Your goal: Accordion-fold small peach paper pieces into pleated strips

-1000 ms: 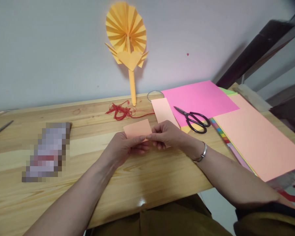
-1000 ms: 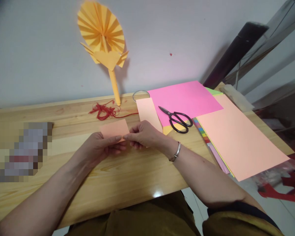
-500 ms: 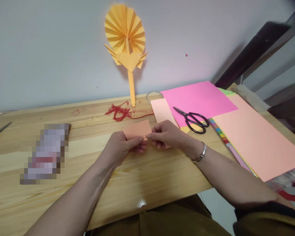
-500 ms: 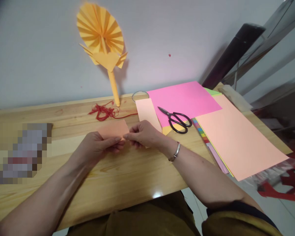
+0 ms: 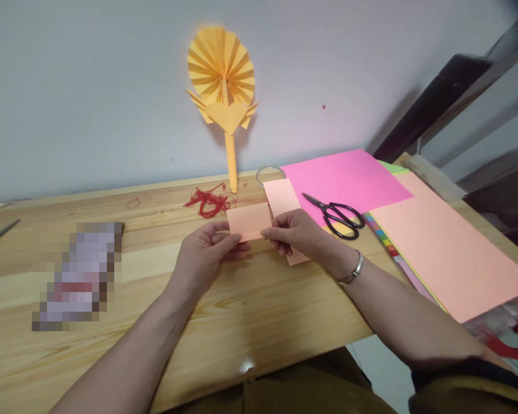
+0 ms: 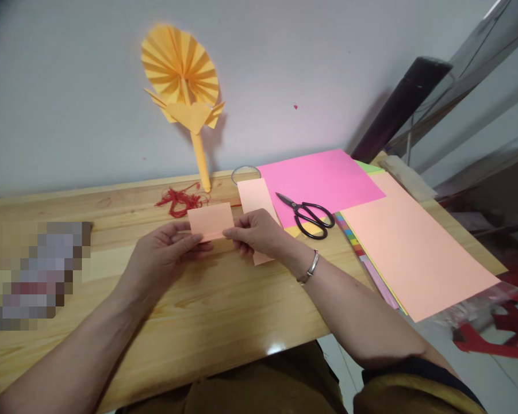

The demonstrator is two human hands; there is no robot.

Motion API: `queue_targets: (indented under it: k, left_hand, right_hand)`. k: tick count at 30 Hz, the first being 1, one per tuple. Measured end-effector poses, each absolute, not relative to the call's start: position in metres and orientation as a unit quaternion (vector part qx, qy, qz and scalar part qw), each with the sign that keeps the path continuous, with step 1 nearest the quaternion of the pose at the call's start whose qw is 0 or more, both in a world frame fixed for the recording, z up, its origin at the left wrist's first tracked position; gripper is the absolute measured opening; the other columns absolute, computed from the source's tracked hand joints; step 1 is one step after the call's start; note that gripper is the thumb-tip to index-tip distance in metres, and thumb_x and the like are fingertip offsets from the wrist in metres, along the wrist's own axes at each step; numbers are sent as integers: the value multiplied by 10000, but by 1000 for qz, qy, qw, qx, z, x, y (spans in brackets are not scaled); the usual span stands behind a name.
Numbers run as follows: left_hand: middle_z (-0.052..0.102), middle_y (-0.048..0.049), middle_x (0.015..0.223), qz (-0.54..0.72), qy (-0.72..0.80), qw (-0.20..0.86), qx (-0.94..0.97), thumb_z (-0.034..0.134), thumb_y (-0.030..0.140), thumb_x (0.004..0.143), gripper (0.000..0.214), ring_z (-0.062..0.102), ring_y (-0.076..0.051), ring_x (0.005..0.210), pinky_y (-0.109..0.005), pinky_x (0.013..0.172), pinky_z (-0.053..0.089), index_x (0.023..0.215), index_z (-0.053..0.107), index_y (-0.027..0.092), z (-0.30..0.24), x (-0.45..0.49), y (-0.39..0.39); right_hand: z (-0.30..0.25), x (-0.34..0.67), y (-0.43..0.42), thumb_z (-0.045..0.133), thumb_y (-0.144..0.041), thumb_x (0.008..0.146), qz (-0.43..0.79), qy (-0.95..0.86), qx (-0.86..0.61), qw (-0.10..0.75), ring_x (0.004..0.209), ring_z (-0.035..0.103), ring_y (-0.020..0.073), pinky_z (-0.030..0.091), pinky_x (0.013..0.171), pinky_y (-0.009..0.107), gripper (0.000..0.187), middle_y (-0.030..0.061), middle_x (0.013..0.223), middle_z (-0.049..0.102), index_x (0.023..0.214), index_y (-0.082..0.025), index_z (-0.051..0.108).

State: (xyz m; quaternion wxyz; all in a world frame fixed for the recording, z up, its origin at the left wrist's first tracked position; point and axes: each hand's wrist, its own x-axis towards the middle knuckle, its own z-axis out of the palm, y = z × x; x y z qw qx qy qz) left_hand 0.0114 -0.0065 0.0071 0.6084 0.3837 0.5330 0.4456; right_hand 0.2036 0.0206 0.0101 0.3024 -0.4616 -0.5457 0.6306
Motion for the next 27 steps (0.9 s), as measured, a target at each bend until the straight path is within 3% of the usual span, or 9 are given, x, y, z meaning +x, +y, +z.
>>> queue_targets:
  k: [5, 10, 15, 27]
  left_hand:
    - [688, 28, 620, 488, 532, 561, 405, 743, 219, 628, 400, 692, -192, 626, -252, 558, 541, 847, 409, 222, 14, 15, -9]
    - [696, -3, 665, 465, 514, 589, 415, 732, 266, 661, 321, 696, -188, 682, -248, 597, 546, 886, 514, 194, 9, 16, -11]
    - [716, -22, 700, 462, 516, 609, 386, 774, 268, 610, 252, 694, -181, 676, -272, 668, 568, 785, 633, 154, 2, 16, -12]
    - [729, -37, 703, 449, 553, 581, 394, 786, 299, 601, 256, 693, -174, 652, -270, 690, 565, 785, 674, 161, 4, 16, -12]
  right_hand:
    - [6, 203, 22, 698, -355, 692, 637, -533, -461, 311, 353, 480, 50, 374, 340, 148, 311, -30, 444, 542, 545, -132, 538]
    - [3, 202, 23, 698, -383, 694, 640, -538, -453, 310, 359, 484, 49, 381, 351, 147, 327, -27, 448, 548, 557, -127, 546]
    - [3, 200, 20, 689, -372, 710, 641, -547, -449, 299, 355, 474, 43, 378, 356, 145, 333, -32, 435, 534, 541, -124, 545]
    - [2, 198, 19, 691, -360, 708, 620, -560, -452, 312, 438, 529, 67, 428, 426, 181, 274, -17, 516, 578, 602, -128, 591]
